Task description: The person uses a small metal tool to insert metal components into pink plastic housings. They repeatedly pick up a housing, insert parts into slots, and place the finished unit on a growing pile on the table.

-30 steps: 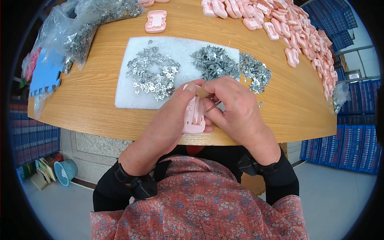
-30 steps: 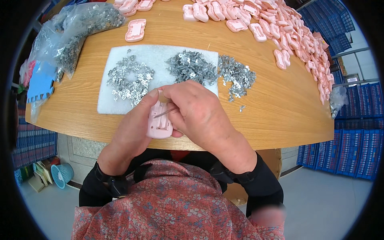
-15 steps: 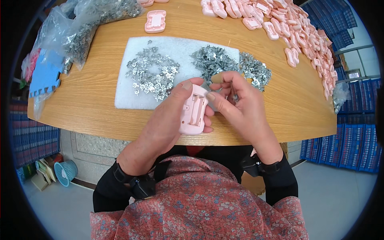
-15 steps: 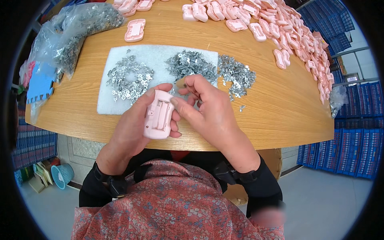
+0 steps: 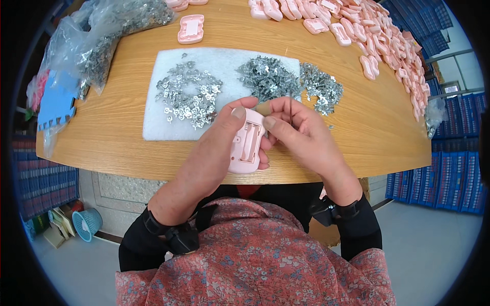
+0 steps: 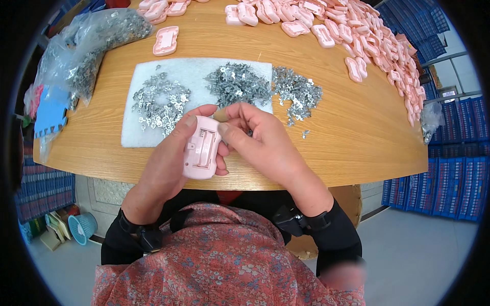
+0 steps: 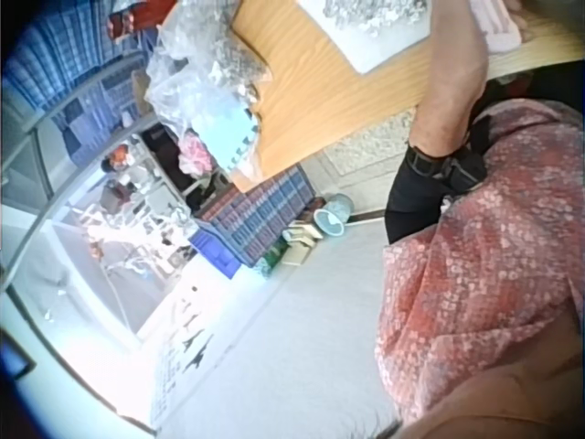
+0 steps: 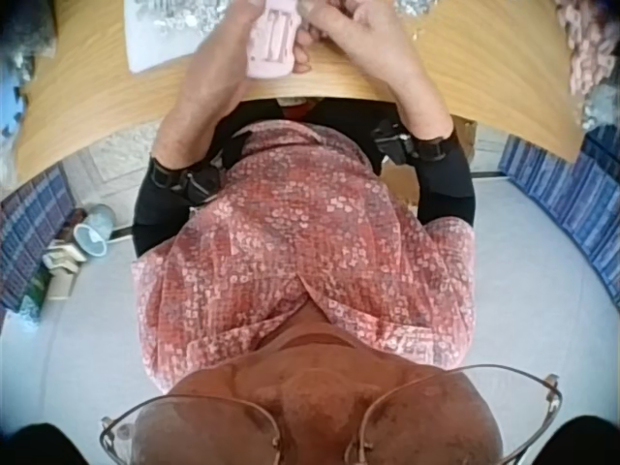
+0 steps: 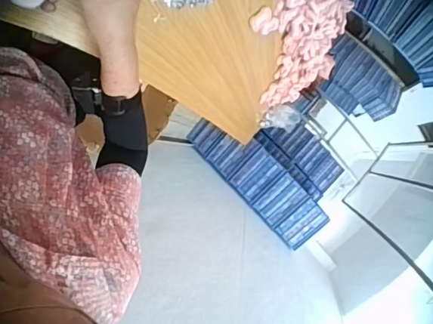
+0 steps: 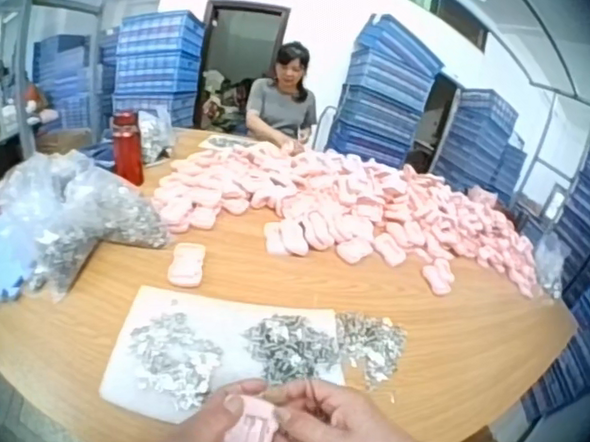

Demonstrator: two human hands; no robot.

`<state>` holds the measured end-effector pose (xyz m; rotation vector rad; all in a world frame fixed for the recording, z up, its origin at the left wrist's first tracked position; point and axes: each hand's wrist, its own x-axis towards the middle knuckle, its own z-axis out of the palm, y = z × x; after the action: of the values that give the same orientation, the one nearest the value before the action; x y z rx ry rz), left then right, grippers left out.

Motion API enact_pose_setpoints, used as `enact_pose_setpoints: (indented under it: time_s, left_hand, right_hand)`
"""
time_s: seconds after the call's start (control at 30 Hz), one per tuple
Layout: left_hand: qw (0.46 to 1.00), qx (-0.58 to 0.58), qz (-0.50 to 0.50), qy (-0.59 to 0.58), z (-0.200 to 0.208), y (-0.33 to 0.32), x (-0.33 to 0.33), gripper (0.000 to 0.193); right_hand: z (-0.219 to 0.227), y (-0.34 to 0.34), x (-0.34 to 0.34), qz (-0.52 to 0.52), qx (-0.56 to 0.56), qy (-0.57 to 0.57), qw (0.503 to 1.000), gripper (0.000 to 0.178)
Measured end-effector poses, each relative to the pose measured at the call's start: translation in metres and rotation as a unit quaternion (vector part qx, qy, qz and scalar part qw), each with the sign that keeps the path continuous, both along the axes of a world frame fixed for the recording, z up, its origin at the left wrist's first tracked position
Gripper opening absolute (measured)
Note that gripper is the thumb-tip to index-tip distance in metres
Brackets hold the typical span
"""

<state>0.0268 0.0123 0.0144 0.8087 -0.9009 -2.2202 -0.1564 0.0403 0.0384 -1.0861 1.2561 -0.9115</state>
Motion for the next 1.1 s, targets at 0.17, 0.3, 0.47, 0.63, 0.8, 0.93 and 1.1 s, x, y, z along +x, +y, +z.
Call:
enact_pose_setpoints:
  time_s: [0.17,0.3,0.47,0.63,0.8,0.93,1.1]
  left_hand:
    - [0.999,-0.018,0.007,-0.041,-0.012,-0.002,-0.001,0.044]
    - [0.995,-0.046,-0.014,-0.088,-0.001,-0.002,0.003,0.035]
    - [0.950,-0.254,-0.050,-0.174,0.001,-0.003,0.004,0.031]
    - [0.876,-0.393,-0.061,-0.272,0.006,-0.004,0.002,0.029]
    - [0.945,-0.274,-0.036,-0.176,-0.004,-0.009,0.004,0.028]
    - [0.993,0.039,-0.043,0.103,-0.011,-0.015,0.014,0.035]
    - [0.966,0.154,-0.035,0.206,-0.013,-0.012,0.019,0.041]
  right_hand:
    - [0.006,-0.002,-0.002,-0.028,0.039,-0.053,0.997,0.022]
    - [0.006,-0.002,-0.006,-0.027,0.067,-0.047,0.996,0.023]
    - [0.007,0.001,-0.009,-0.010,0.064,-0.031,0.997,0.026]
    - [0.007,0.007,-0.008,0.007,0.020,-0.014,1.000,0.026]
    - [0.015,0.013,-0.001,-0.023,-0.028,-0.010,0.999,0.025]
    - [0.007,0.017,-0.005,-0.025,-0.092,0.050,0.994,0.022]
    - [0.012,0.020,0.012,-0.050,-0.137,-0.022,0.989,0.019]
